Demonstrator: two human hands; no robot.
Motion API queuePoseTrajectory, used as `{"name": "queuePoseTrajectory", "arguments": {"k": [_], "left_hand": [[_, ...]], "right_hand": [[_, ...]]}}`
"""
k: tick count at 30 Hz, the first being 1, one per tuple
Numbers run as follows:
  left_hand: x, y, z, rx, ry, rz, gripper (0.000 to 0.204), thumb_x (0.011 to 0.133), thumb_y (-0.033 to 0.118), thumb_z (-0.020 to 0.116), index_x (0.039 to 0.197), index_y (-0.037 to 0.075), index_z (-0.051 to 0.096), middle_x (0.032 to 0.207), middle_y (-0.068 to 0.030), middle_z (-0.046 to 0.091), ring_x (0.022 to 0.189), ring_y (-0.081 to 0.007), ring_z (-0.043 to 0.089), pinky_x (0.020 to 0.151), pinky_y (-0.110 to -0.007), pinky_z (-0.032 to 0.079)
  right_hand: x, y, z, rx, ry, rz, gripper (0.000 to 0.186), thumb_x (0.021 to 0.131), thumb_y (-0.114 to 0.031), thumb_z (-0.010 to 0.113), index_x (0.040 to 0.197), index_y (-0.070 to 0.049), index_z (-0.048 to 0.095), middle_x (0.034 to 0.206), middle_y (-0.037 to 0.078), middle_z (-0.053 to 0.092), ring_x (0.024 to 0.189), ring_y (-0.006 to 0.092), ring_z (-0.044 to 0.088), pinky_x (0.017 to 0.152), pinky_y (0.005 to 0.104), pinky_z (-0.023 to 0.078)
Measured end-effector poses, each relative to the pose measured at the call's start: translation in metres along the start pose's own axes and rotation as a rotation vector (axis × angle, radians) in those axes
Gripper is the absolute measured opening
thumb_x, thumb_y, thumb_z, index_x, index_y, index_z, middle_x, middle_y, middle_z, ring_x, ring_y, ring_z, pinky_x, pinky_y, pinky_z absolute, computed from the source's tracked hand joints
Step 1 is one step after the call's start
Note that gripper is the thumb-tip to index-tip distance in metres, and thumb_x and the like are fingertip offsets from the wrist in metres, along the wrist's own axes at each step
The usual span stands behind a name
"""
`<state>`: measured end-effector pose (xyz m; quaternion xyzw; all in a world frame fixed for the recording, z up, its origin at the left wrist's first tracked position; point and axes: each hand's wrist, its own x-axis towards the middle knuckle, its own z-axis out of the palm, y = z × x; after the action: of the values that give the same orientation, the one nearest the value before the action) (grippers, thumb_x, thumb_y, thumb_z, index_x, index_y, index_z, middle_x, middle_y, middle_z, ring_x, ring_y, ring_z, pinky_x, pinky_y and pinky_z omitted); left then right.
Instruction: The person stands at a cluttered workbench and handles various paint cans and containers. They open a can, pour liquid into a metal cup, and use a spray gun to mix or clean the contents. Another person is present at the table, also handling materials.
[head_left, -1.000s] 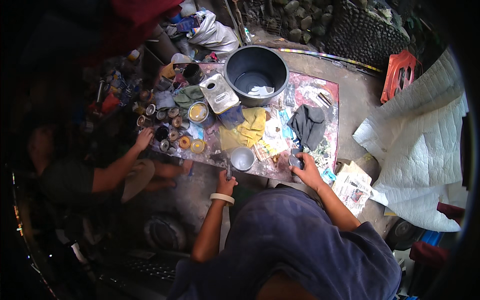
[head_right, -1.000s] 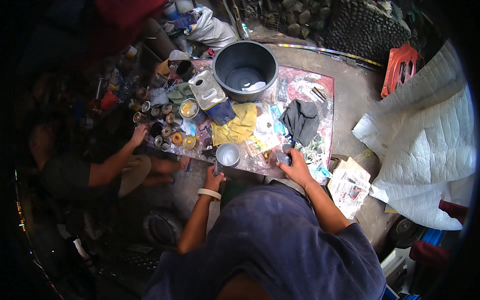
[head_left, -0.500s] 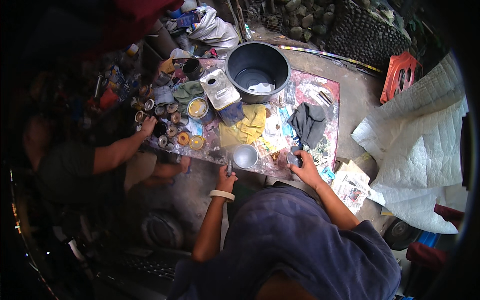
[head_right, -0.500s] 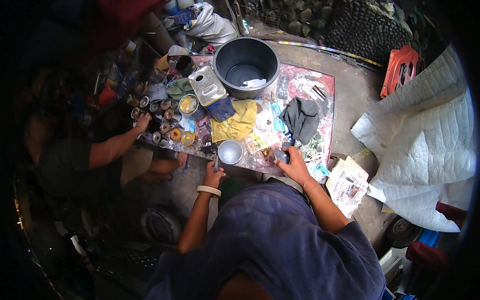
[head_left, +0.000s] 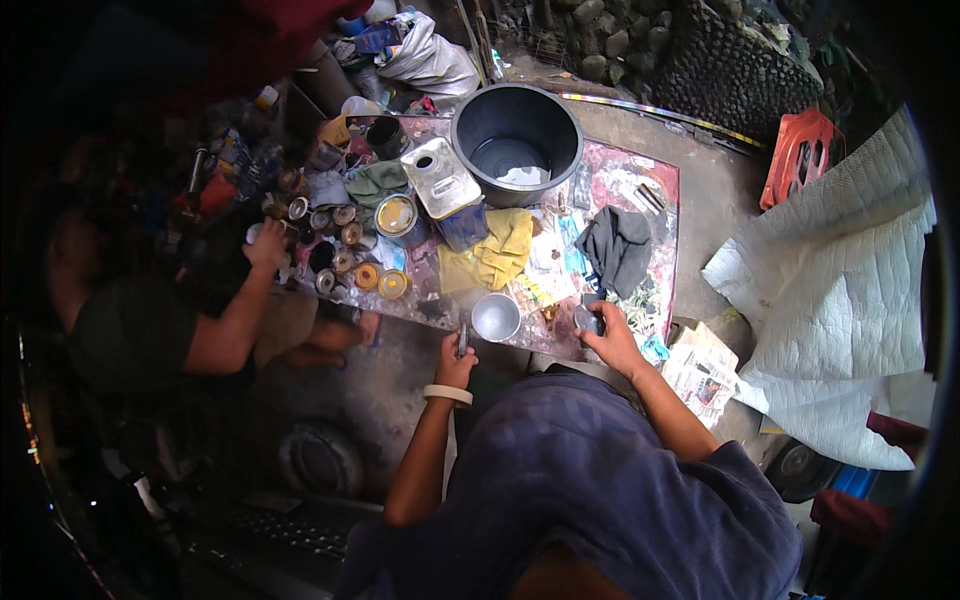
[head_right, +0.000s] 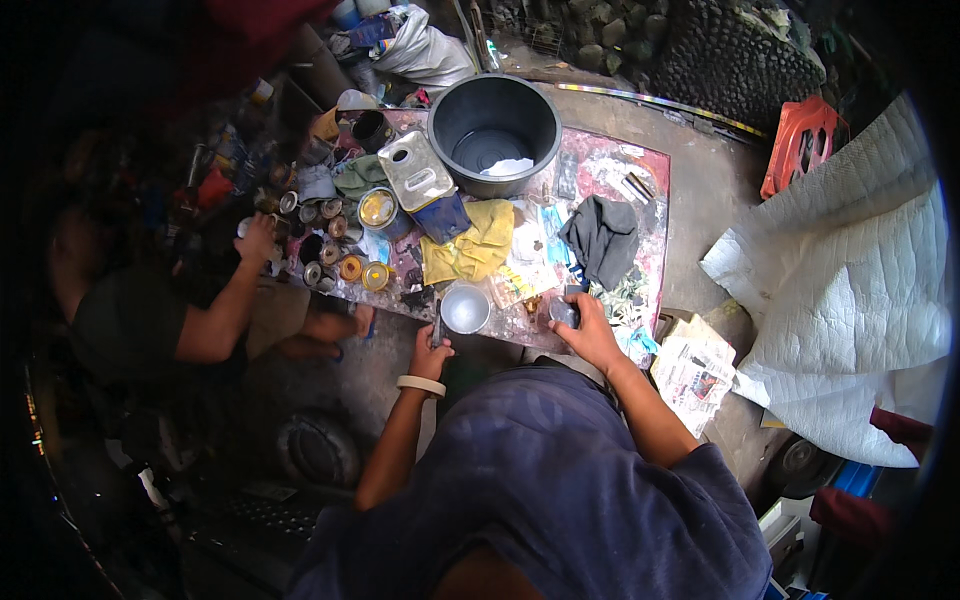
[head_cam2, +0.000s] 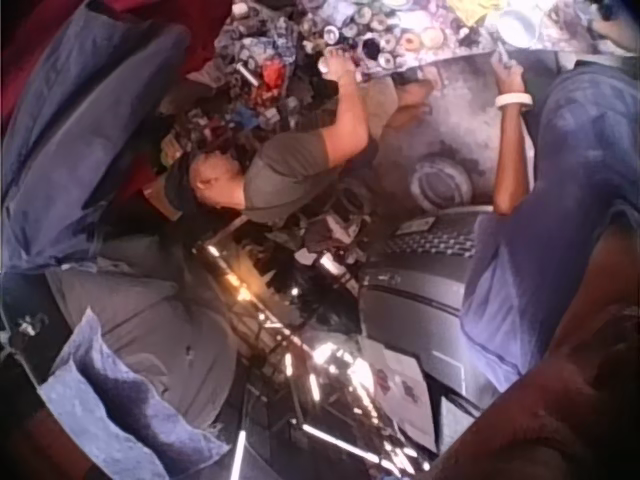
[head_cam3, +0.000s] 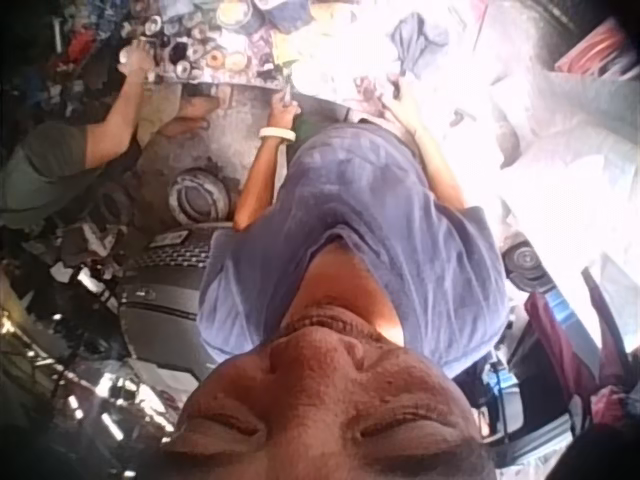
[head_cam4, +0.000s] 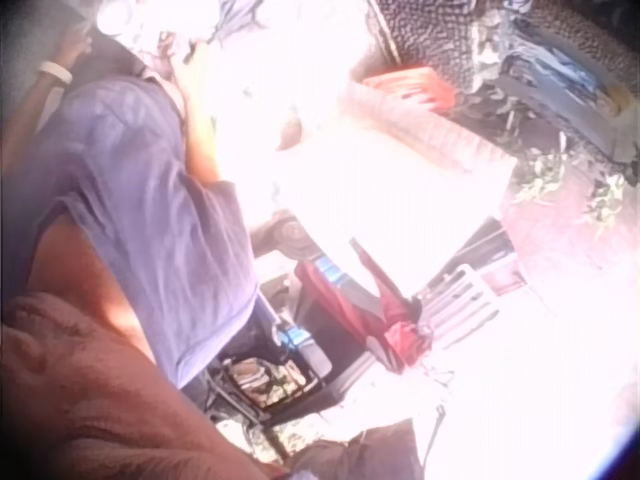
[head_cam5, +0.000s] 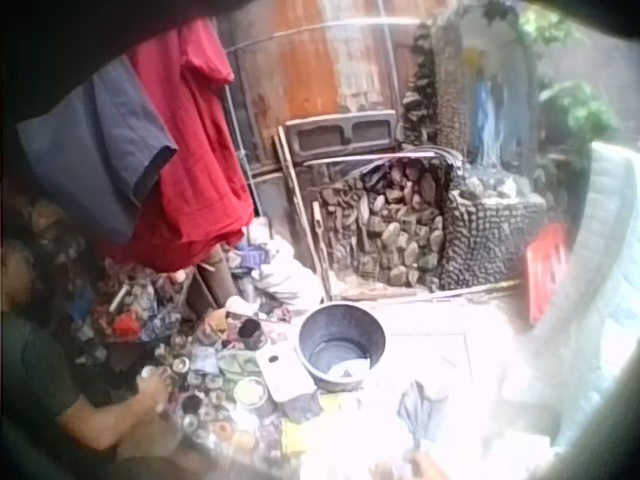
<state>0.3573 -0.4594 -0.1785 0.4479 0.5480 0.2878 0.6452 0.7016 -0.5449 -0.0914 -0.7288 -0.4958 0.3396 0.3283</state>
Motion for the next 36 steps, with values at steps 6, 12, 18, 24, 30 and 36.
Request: {"name": "queuePoseTrajectory", "arguments": {"k": [6,12,18,24,30,36], "left_hand": [[-0.001,0.006,-0.006,0.076,0.024,-0.050,0.051,0.081,-0.004,0.060,0.128,0.002,0.043,0.097,-0.0055,0.057,0.086,-0.0136,0.057,0.077,-0.029,0.052],[0.005,0.010,-0.004,0.155,0.034,-0.020,0.047,0.085,-0.003,0.059,0.129,0.002,0.044,0.097,-0.0057,0.059,0.081,-0.0144,0.061,0.077,-0.030,0.054],[-0.001,0.022,0.009,0.038,-0.059,-0.087,0.046,0.088,0.003,0.061,0.131,0.000,0.043,0.097,-0.0072,0.061,0.079,-0.0157,0.063,0.076,-0.031,0.055],[-0.004,0.024,0.004,0.070,-0.045,-0.204,0.046,0.086,0.005,0.062,0.129,0.002,0.044,0.097,-0.0079,0.061,0.078,-0.0166,0.063,0.075,-0.031,0.056],[-0.006,0.035,-0.003,0.066,0.009,-0.206,0.046,0.088,0.009,0.061,0.130,0.001,0.044,0.094,-0.0075,0.060,0.077,-0.0158,0.063,0.074,-0.031,0.052],[0.004,0.027,-0.006,0.041,0.011,-0.182,0.044,0.085,0.004,0.062,0.126,0.001,0.046,0.093,-0.0081,0.063,0.076,-0.0165,0.064,0.072,-0.031,0.056]], "right_hand": [[-0.003,-0.001,-0.003,0.023,0.016,0.010,0.056,0.080,-0.032,0.077,0.121,-0.001,0.056,0.119,0.020,0.058,0.116,0.0363,0.052,0.102,0.0418,0.042],[-0.001,-0.004,-0.005,0.012,0.014,-0.011,0.056,0.079,-0.031,0.077,0.120,0.000,0.057,0.116,0.020,0.059,0.115,0.0366,0.052,0.101,0.0419,0.042],[-0.001,-0.001,-0.002,0.005,0.018,-0.005,0.056,0.078,-0.031,0.078,0.120,0.000,0.057,0.116,0.020,0.059,0.116,0.0367,0.052,0.101,0.0415,0.042],[-0.003,-0.004,0.002,0.007,0.012,0.010,0.057,0.079,-0.031,0.077,0.121,0.001,0.056,0.117,0.020,0.059,0.116,0.0359,0.052,0.101,0.0413,0.042],[-0.003,-0.013,0.000,0.016,-0.005,0.048,0.056,0.079,-0.031,0.078,0.121,0.000,0.056,0.116,0.020,0.058,0.114,0.0354,0.052,0.100,0.0412,0.043],[0.004,-0.011,0.004,0.000,0.006,0.006,0.056,0.079,-0.030,0.078,0.121,-0.001,0.056,0.116,0.020,0.058,0.113,0.0357,0.052,0.098,0.0407,0.043]]}}
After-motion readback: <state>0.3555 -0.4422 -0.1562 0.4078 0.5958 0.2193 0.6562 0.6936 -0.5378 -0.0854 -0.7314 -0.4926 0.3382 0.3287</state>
